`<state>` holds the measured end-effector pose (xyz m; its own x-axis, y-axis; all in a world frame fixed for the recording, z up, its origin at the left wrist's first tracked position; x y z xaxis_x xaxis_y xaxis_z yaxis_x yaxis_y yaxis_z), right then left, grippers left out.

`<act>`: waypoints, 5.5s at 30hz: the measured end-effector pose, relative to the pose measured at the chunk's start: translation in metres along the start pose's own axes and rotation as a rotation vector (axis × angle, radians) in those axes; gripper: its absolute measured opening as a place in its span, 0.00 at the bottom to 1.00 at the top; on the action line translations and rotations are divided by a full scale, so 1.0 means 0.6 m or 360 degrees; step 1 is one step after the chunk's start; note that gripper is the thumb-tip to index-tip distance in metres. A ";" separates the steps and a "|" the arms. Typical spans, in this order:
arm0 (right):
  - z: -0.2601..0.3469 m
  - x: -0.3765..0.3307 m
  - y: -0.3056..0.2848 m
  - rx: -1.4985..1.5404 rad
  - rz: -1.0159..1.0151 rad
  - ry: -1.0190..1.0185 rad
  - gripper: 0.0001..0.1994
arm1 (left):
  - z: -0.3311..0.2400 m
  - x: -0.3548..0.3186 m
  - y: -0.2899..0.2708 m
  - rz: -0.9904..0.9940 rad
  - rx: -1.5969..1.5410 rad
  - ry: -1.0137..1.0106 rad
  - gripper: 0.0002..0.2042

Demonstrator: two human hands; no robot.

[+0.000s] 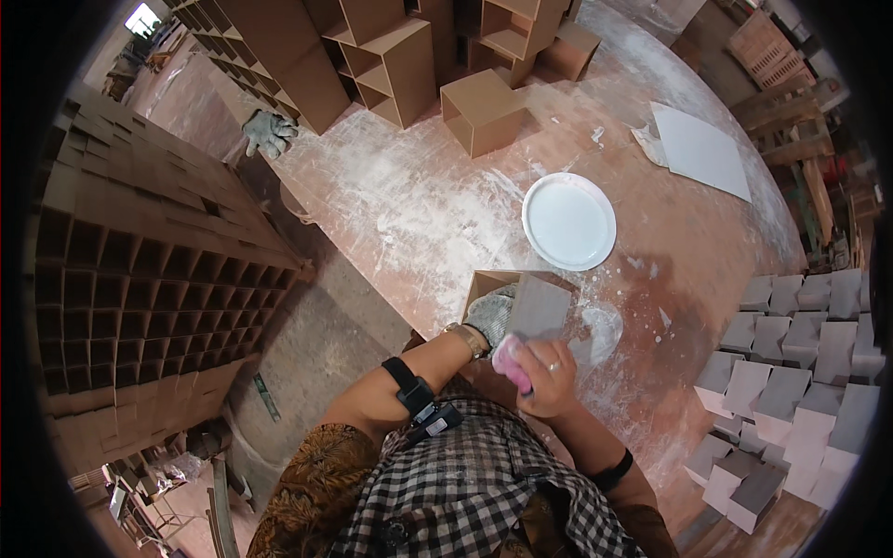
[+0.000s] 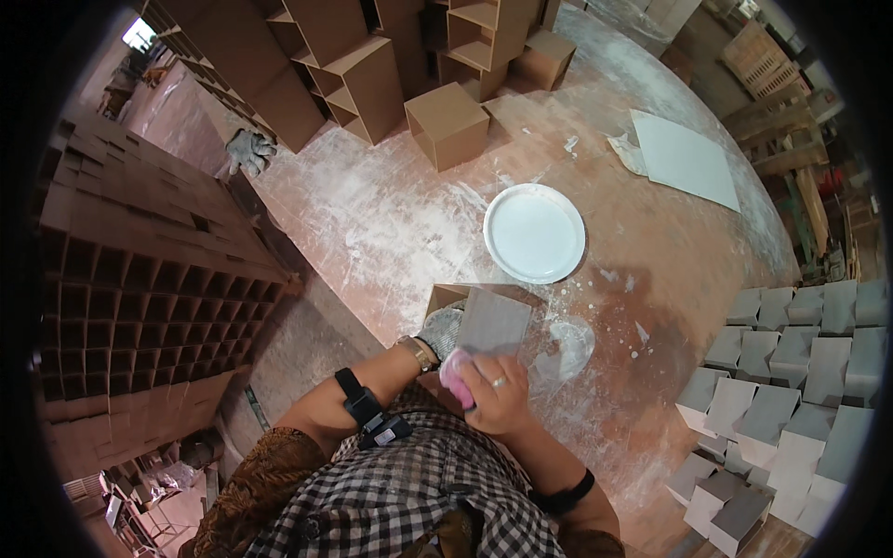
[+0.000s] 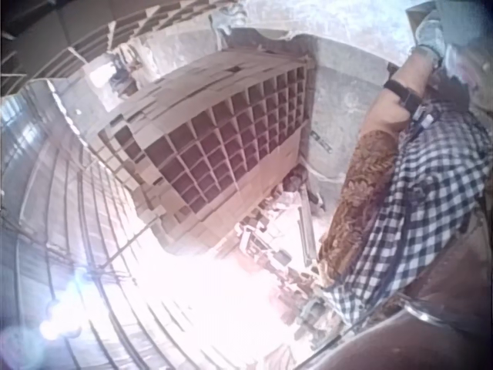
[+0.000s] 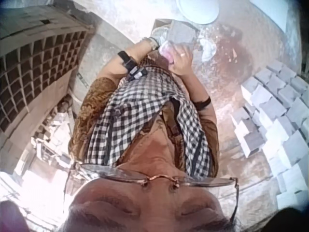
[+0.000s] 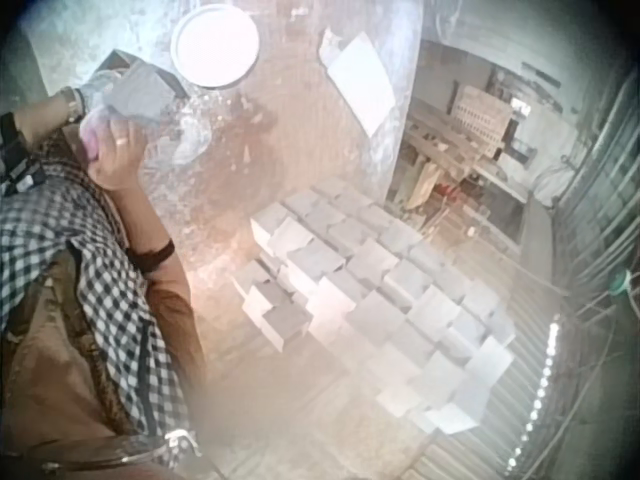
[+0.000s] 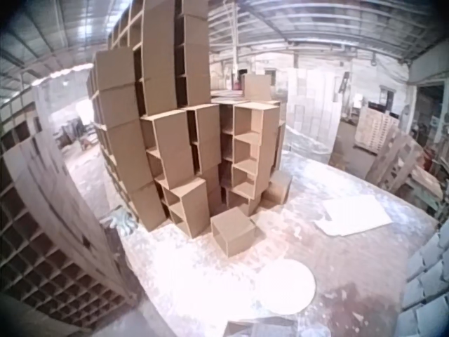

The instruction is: Applying a white finish or paint to the interior and exterior of small wooden boxes using a pink sponge.

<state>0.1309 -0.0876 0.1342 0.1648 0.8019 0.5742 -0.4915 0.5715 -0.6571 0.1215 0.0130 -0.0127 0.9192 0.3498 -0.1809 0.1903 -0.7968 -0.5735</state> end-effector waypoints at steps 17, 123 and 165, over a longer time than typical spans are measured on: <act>-0.035 0.044 0.006 0.0195 0.0098 -0.0178 0.23 | 0.005 -0.005 -0.009 -0.0237 0.0006 0.0132 0.21; 0.025 -0.034 -0.015 0.0674 -0.0140 0.0020 0.13 | -0.019 -0.006 -0.019 -0.0105 0.0243 0.0063 0.21; -0.146 -0.015 -0.014 0.1153 -0.0436 0.1231 0.15 | 0.082 -0.009 0.009 0.0316 0.0382 0.0113 0.18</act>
<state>0.2082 -0.0843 0.0918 0.7131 0.7005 0.0285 -0.7010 0.7123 0.0344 0.1004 0.0310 -0.0537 0.9536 0.1572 -0.2568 -0.0742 -0.7039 -0.7064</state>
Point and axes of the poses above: each hand's wrist, its own x-axis towards the middle knuckle, its own y-axis out of the palm, z = x × y, the point moved 8 cm from there along x, towards the middle knuckle, and after that the axes turned 3 degrees about -z, right-handed, at the moved point
